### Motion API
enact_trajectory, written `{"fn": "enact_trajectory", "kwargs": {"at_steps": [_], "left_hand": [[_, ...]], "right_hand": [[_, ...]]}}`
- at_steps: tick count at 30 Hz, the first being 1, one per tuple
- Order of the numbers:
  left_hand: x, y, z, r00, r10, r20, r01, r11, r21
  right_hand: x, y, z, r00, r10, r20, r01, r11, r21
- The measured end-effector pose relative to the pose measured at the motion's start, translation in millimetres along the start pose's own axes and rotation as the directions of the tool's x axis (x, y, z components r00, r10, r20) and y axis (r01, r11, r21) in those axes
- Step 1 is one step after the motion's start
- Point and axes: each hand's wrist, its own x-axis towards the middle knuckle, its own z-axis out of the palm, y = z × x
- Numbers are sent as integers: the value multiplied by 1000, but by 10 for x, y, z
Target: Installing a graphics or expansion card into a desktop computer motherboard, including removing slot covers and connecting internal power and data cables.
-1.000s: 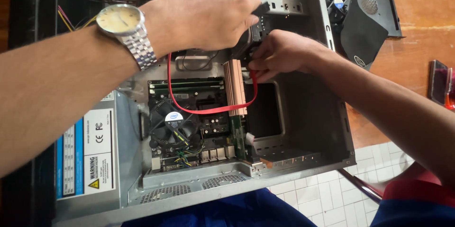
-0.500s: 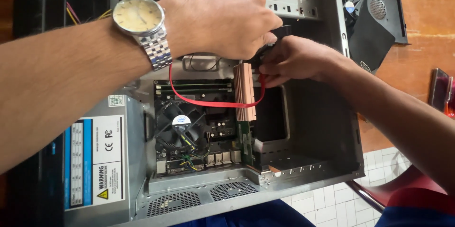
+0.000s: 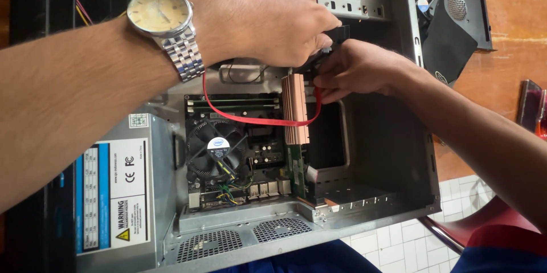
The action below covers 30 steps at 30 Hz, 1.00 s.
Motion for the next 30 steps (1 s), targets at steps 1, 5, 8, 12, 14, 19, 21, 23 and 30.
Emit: {"fn": "enact_trajectory", "kwargs": {"at_steps": [1,5,8,12,14,19,21,23,30], "left_hand": [[14,-17,21,1000,0,0,0,1000,-2],[31,-34,35,990,139,31,-143,963,228],[55,-49,73,992,125,14,-125,973,192],[51,-24,33,1000,15,18,-16,1000,24],[10,20,-48,998,-48,49,50,998,-45],[-22,66,-102,985,-144,100,155,981,-114],[-35,85,-129,978,-176,109,191,971,-145],[-86,135,-210,965,-223,138,246,954,-174],[-81,136,-214,952,-261,159,288,939,-186]], "right_hand": [[-14,-15,7,1000,2,1,-2,1000,0],[-30,-37,28,1000,-7,-3,7,999,48],[6,23,29,999,-46,-4,46,996,77],[-2,13,34,997,-76,13,74,989,127],[-55,-85,46,999,-32,-3,32,996,80],[-108,-141,63,999,23,-29,-23,1000,20],[-90,-100,68,1000,-13,-14,14,995,99],[-90,-109,71,1000,10,-8,-9,995,96],[-87,-73,72,1000,-10,29,4,985,174]]}}
